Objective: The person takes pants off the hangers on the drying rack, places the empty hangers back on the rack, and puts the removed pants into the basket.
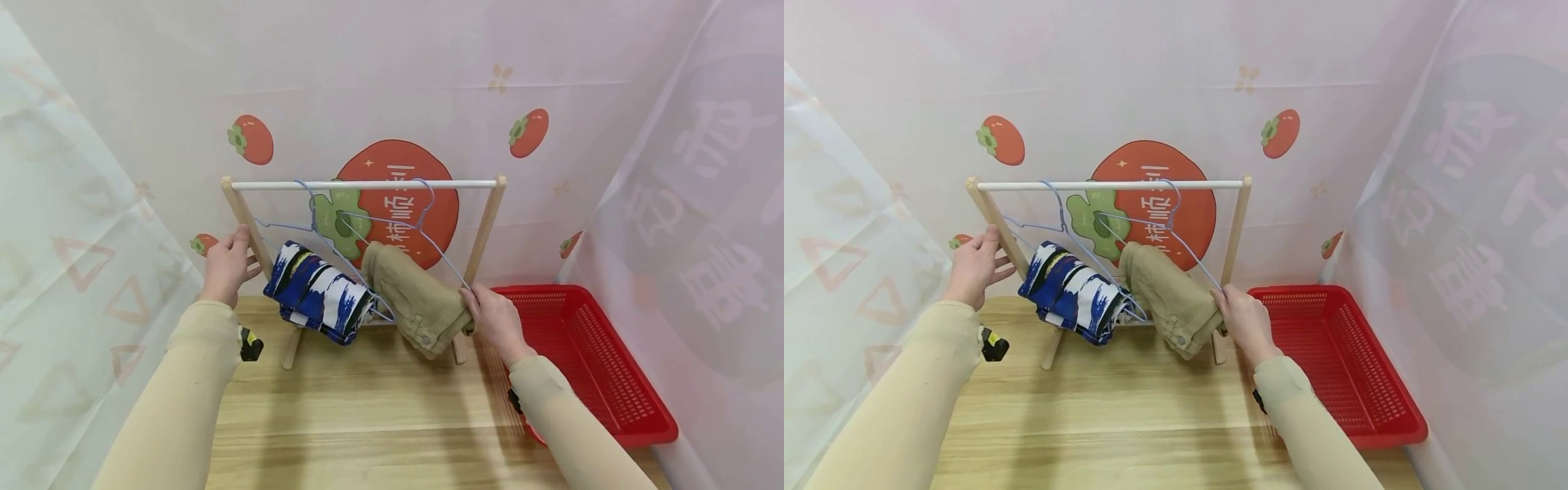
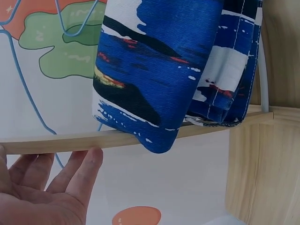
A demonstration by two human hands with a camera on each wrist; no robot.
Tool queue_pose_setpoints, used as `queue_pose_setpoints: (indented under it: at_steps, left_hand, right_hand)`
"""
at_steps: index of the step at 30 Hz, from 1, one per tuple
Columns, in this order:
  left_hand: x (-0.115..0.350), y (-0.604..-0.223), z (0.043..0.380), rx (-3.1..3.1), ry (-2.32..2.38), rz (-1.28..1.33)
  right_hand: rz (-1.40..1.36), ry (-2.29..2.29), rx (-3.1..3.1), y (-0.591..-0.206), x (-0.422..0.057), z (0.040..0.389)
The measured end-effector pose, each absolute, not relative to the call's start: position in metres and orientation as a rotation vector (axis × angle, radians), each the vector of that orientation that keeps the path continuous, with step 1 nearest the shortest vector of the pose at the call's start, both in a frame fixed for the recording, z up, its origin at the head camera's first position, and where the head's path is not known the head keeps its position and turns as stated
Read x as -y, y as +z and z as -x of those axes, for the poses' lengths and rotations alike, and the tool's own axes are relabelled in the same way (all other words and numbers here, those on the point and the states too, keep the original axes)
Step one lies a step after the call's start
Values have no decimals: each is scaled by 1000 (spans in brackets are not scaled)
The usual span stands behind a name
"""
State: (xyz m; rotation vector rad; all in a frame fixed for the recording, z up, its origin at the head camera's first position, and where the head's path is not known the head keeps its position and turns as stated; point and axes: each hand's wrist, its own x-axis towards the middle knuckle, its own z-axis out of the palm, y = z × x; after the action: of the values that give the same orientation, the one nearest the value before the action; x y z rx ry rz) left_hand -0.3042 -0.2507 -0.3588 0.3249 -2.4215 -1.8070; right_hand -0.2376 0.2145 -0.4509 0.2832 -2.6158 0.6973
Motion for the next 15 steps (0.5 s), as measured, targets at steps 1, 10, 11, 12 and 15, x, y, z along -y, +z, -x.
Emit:
queue_pose_setpoints:
  at_steps: [1,10,11,12,15]
  left_hand:
    - [251,-359,304,2427,-1795,-327]
    - [251,-362,306,2456,-1761,-322]
    - [252,-362,306,2459,-1756,-318]
    - [252,-362,306,2459,-1755,-314]
    - [253,-362,307,2461,-1751,-302]
  right_hand:
    - [-282,696,2609,-452,-214,239]
    - [-303,799,2533,-456,-212,240]
    - [-305,811,2526,-456,-212,239]
    - [-306,823,2517,-456,-213,239]
    - [-306,816,2493,-458,-214,238]
